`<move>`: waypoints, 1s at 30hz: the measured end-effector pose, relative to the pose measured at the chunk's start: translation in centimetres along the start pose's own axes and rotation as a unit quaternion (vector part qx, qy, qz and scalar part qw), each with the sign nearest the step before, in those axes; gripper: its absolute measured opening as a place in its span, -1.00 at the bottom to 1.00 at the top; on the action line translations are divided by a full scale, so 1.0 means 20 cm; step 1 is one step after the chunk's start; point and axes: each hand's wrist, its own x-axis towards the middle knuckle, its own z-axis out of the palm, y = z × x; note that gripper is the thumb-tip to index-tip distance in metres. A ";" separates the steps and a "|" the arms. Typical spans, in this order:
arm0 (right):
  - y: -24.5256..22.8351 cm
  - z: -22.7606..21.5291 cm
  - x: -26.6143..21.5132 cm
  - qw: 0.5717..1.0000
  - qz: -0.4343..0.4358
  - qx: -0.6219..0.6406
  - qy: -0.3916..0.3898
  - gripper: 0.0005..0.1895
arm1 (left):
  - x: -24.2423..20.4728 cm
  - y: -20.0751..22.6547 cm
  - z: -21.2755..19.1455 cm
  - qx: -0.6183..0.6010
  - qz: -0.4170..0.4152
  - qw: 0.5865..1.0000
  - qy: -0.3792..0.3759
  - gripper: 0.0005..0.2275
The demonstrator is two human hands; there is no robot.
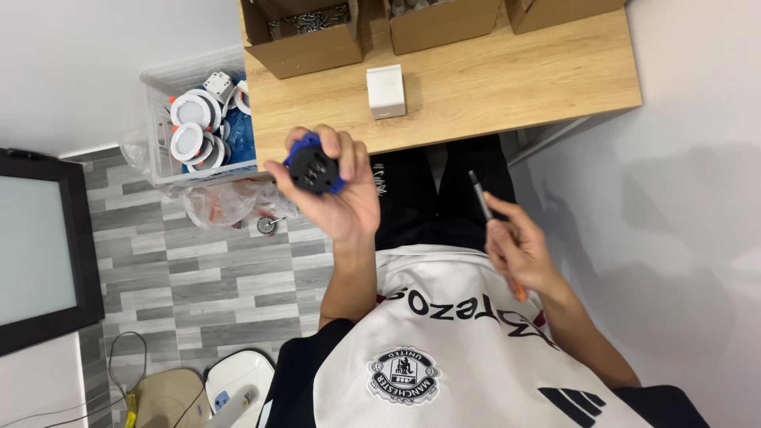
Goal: The person assembles small electrical components by hand, using a screwdriver to tighten screws on a white plastic box and a blue plastic socket. The person repeatedly picks up parts from a cardboard box, aligns them, and secures them with the screwdriver.
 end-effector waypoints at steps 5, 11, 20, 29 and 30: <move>-0.11 -0.04 0.09 0.992 0.004 -0.111 0.058 -0.48 | -0.04 -0.06 -0.09 -0.051 -0.095 0.992 -0.070 -0.59; -0.24 -0.07 0.17 0.979 -0.044 -0.192 0.047 -0.73 | -0.06 -0.15 -0.16 -0.007 -0.195 0.980 -0.032 -0.38; -0.43 -0.23 0.45 0.923 -0.075 -0.368 0.085 -0.87 | 0.15 -0.16 -0.10 -0.014 -0.220 0.966 -0.137 -0.72; -0.95 -0.33 1.16 0.810 -0.341 -0.472 0.072 -0.32 | 0.68 -0.11 0.10 0.021 -0.207 0.967 -0.150 -0.54; -0.98 -0.31 1.22 0.808 -0.344 -0.473 0.074 -0.32 | 0.73 -0.12 0.15 0.021 -0.206 0.966 -0.155 -0.54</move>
